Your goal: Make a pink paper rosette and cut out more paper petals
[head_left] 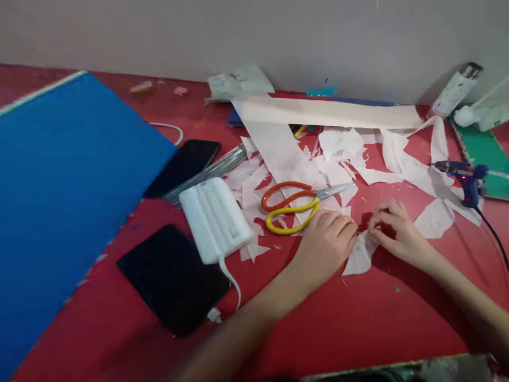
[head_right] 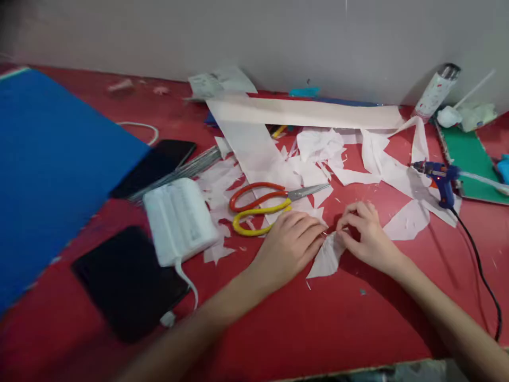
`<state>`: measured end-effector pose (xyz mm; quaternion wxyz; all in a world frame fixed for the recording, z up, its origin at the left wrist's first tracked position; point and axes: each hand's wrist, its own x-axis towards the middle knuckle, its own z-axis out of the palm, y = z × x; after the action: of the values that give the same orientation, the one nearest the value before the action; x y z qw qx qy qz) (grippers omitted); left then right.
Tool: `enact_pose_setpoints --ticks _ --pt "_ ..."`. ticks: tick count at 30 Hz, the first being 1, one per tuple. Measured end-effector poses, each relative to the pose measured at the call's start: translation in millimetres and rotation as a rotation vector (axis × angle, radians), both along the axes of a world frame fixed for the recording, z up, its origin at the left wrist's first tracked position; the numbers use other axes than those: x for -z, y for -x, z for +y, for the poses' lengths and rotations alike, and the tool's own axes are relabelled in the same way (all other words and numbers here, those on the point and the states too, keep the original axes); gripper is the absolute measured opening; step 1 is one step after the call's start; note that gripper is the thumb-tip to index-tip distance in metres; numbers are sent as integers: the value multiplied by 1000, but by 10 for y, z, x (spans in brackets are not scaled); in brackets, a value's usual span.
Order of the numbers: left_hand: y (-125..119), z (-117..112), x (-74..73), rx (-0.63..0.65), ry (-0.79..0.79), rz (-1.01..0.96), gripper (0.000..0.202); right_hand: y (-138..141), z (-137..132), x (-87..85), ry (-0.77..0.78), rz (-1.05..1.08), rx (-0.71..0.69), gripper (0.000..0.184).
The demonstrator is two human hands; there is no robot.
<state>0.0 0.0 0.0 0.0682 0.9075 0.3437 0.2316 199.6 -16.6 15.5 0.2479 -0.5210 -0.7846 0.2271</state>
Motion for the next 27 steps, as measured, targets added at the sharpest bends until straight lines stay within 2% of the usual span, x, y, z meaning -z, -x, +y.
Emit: enact_pose_setpoints --ticks 11,27 --pt "24 -14 -41 -41 189 -143 18 -5 -3 -6 24 -19 -11 8" --pt "25 -17 -45 -39 219 -145 19 -13 3 9 46 -25 -24 10"
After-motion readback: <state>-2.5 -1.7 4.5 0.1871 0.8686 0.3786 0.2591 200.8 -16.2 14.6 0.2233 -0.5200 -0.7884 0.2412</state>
